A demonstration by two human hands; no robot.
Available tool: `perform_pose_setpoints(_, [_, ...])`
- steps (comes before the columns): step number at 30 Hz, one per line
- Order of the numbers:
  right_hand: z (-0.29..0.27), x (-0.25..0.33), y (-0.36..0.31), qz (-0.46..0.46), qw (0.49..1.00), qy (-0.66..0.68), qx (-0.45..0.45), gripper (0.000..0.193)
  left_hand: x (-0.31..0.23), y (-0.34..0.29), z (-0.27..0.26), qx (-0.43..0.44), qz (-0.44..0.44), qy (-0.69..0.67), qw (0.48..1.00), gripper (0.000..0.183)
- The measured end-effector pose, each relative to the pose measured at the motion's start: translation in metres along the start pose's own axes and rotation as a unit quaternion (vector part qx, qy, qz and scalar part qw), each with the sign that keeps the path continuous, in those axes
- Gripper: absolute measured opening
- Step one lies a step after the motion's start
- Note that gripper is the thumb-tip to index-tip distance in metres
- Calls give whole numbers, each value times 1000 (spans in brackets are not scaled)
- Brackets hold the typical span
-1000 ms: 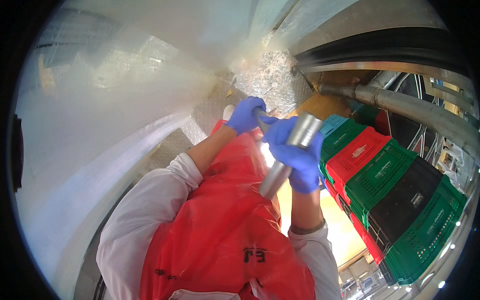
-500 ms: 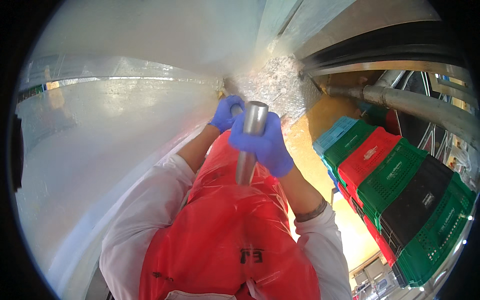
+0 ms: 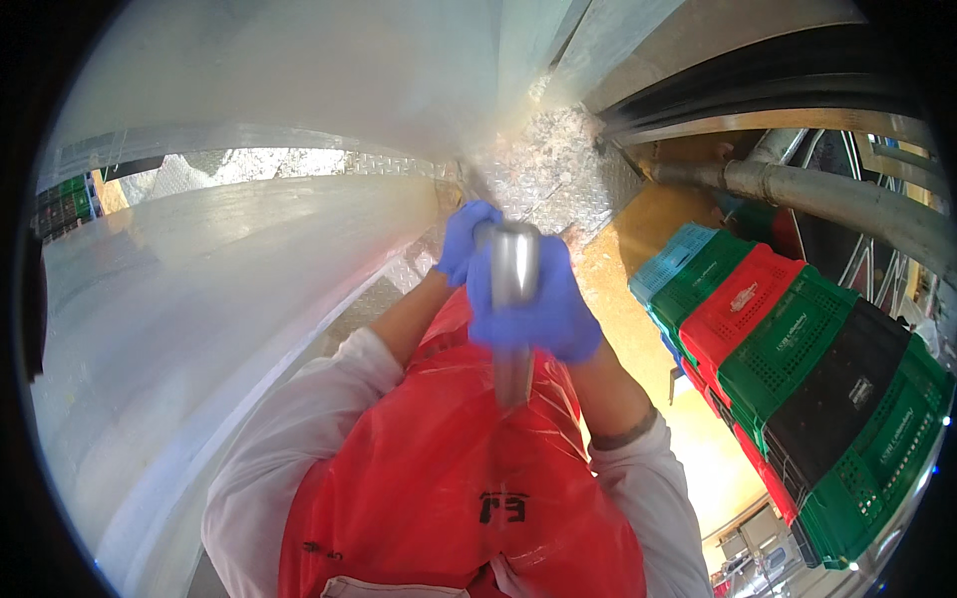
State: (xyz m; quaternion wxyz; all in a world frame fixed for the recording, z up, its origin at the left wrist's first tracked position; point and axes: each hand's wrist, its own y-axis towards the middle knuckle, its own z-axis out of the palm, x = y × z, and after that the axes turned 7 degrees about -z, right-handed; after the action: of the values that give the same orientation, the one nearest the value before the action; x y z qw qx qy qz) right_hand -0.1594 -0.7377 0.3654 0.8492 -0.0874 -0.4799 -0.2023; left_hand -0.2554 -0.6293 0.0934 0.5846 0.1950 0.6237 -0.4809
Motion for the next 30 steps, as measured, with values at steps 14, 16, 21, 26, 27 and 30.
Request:
perform_pose_setpoints(14, [-22,-4,20,23,994,22,-102,19,-56,20,1,1,101,259,961,23])
perform_pose_setpoints(16, [-13,3,12,-18,999,4,-46,21,-51,8,3,-17,124,253,959,24])
perform_pose_setpoints(21, [-18,-29,-3,66,993,24,-90,22,4,28,-22,15,130,308,942,22])
perform_pose_setpoints(26, [-20,-27,-22,22,999,-13,-28,18,-16,5,-34,43,197,384,901,15])
perform_pose_setpoints(27, [-22,-32,-27,10,1000,3,-30,18,-10,2,-41,40,186,400,896,15])
perform_pose_setpoints(30, [-39,-63,-38,1,995,67,-79,16,12,21,-69,31,162,464,870,16])
